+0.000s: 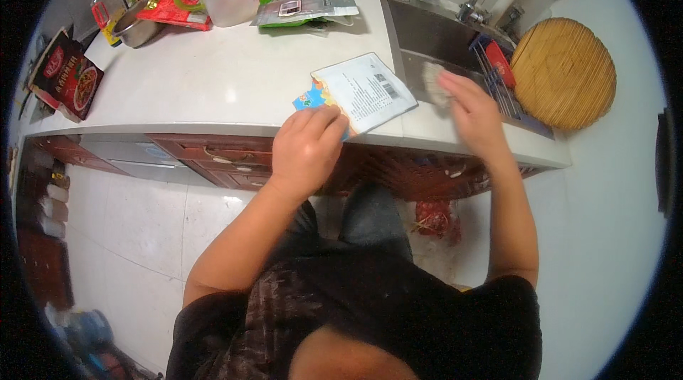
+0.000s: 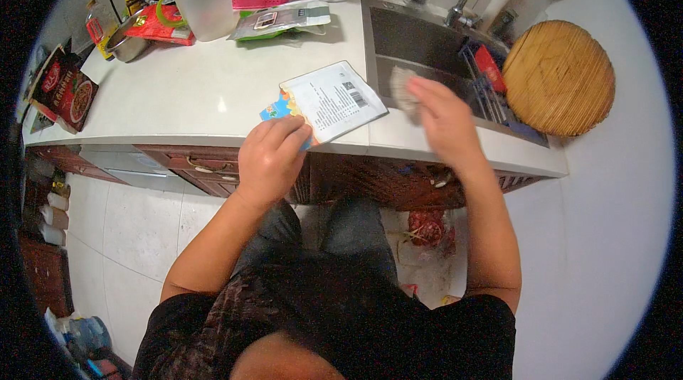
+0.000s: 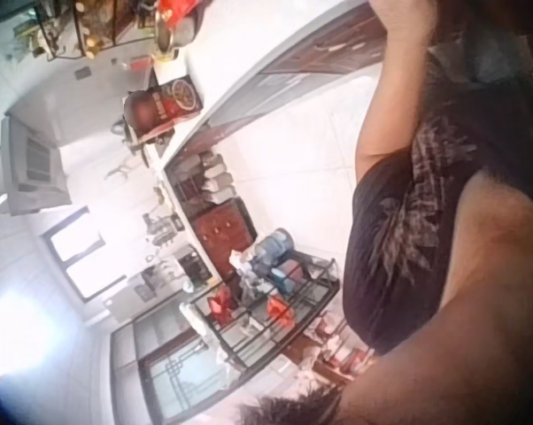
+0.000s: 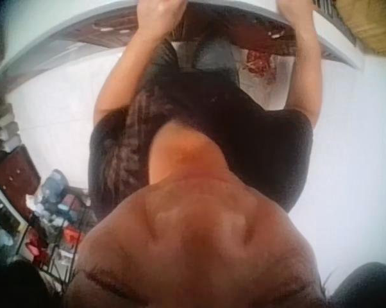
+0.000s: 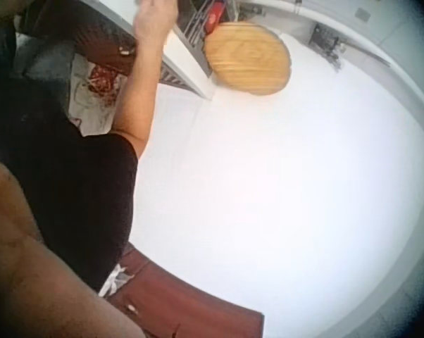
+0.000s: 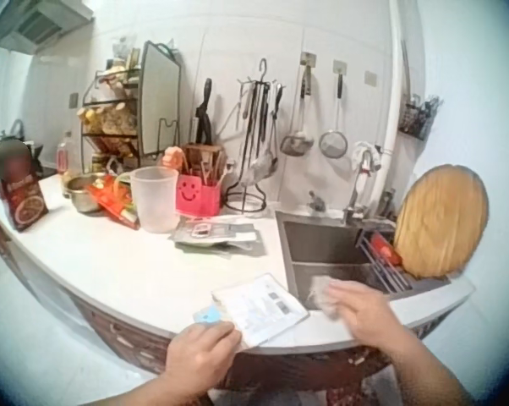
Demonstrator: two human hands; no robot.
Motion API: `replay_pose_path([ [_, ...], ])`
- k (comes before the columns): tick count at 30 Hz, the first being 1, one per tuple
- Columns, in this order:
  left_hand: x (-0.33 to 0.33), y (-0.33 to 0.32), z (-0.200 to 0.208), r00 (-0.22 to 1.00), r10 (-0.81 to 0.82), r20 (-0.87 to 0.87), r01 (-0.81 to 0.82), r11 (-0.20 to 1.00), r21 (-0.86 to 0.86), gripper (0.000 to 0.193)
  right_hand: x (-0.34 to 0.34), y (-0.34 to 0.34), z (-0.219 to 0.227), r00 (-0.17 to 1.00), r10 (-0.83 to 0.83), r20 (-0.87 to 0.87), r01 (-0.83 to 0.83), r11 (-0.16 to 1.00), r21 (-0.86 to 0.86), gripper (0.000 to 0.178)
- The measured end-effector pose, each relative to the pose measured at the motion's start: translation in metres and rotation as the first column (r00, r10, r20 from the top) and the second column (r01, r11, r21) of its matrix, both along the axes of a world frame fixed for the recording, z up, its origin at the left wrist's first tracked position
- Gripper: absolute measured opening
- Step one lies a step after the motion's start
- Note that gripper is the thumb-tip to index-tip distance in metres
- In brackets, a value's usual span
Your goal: The person wipes a kitchen countertop with a cloth, moving aside several packaged food items and a plastic jug. They open a drawer, then continue wiping the counter and sink area, rinsing the cloth under running water.
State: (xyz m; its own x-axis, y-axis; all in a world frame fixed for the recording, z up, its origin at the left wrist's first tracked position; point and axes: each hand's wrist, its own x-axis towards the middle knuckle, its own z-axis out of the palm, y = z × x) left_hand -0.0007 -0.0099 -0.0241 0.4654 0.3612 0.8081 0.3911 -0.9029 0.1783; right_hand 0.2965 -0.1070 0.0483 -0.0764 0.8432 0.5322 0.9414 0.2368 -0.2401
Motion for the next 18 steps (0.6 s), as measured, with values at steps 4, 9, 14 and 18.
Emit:
replay_pose_path([
  [4, -0.002, 0.003, -0.002, 1.000, -0.012, -0.008, 0.012, 1.000, 0.014, 0.039, -0.061, 0.021, -0.024, 0.966, 0.256, 0.043, -0.252, 0.965, -0.074, 0.041],
  [9, 0.000, 0.003, 0.000, 0.999, -0.041, 0.005, 0.041, 0.999, 0.022, 0.040, -0.005, 0.016, -0.022, 0.976, -0.206, 0.074, 0.215, 0.965, -0.148, 0.037],
  [14, -0.002, 0.001, -0.007, 1.000, -0.012, 0.002, 0.012, 1.000, -0.007, 0.040, -0.085, 0.014, -0.018, 0.965, 0.229, 0.130, -0.242, 0.965, 0.098, 0.038],
  [18, -0.002, 0.002, -0.006, 0.999, -0.033, 0.029, 0.033, 0.999, 0.008, 0.038, -0.075, 0.012, -0.032, 0.990, 0.085, 0.112, -0.096, 0.991, 0.096, 0.031],
])
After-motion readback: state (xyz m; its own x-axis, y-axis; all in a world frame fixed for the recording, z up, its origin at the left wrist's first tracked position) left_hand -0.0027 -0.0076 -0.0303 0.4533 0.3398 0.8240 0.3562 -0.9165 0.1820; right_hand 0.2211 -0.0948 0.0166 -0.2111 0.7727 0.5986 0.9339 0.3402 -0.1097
